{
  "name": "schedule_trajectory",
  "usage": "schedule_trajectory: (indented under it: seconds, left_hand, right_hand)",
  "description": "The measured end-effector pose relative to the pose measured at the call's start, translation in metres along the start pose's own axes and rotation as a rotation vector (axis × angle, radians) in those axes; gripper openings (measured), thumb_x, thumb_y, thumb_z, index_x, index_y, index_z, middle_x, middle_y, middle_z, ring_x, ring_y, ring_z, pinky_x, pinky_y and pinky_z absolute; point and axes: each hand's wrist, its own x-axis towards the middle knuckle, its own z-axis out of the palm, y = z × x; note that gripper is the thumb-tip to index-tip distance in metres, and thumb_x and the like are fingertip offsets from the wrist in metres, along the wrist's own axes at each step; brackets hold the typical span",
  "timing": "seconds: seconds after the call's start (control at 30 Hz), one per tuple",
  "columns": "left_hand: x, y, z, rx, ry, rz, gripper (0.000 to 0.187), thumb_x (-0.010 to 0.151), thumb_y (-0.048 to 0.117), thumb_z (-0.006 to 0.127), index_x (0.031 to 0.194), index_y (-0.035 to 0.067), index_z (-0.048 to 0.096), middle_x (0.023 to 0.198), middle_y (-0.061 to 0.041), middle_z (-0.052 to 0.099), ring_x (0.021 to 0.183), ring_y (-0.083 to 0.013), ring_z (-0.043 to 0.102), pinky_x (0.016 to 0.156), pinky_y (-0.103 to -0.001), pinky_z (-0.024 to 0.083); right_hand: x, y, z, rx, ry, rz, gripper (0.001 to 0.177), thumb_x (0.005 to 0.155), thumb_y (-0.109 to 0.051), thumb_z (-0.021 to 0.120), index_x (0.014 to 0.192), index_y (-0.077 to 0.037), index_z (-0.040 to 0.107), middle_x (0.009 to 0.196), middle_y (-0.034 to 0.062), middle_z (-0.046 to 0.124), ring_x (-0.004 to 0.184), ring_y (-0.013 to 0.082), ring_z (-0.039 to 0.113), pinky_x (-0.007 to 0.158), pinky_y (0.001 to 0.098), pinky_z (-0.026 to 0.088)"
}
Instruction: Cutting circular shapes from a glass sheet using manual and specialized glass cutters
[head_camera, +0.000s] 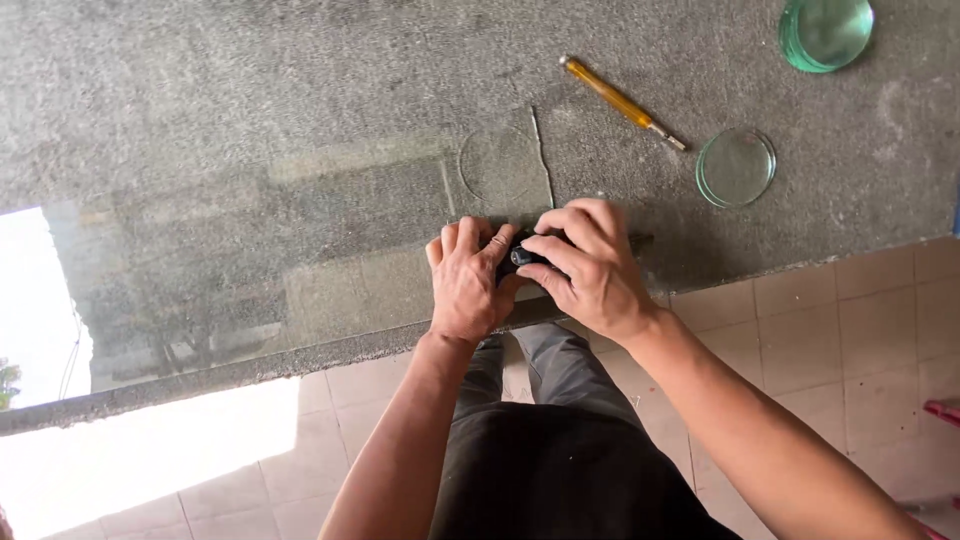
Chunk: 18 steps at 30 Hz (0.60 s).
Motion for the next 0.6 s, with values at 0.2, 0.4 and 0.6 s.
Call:
schedule_trajectory:
  seconds: [0.2, 0.4, 0.6]
  left_hand:
    - [-0.002, -0.007, 0.01, 0.001, -0.047, -0.032, 0.07, 0.067, 0.043, 0.089, 0.13, 0.027, 0.062, 0.108, 0.0, 0.045, 0.111, -0.025, 0.045, 0.103, -0.043, 0.032]
    - [0.003, -0.004, 0.006, -0.01, -0.067, -0.052, 0.07, 0.068, 0.045, 0.089, 0.13, 0.029, 0.061, 0.108, 0.002, 0.043, 0.114, -0.024, 0.043, 0.104, -0.042, 0.03]
    - [0.007, 0.008, -0.017, 0.07, -0.086, -0.028, 0.053, 0.068, 0.047, 0.086, 0.113, 0.028, 0.066, 0.104, 0.001, 0.046, 0.106, -0.0248, 0.045, 0.097, -0.044, 0.035]
  right_hand:
    - [0.005, 0.009, 0.01, 0.005, -0.139, 0.115, 0.03, 0.101, -0.041, 0.065, 0.084, -0.016, 0.069, 0.09, -0.0009, 0.061, 0.105, 0.0228, 0.052, 0.097, 0.0448, 0.035]
    - [0.01, 0.026, 0.022, -0.014, -0.327, 0.29, 0.029, 0.098, -0.039, 0.068, 0.077, -0.02, 0.065, 0.083, -0.0039, 0.063, 0.102, 0.0234, 0.055, 0.096, 0.0489, 0.035]
    - [0.056, 0.019, 0.016, -0.008, -0.675, 0.583, 0.032, 0.097, -0.039, 0.064, 0.075, -0.017, 0.07, 0.085, 0.0036, 0.067, 0.108, 0.0334, 0.056, 0.095, 0.0586, 0.039]
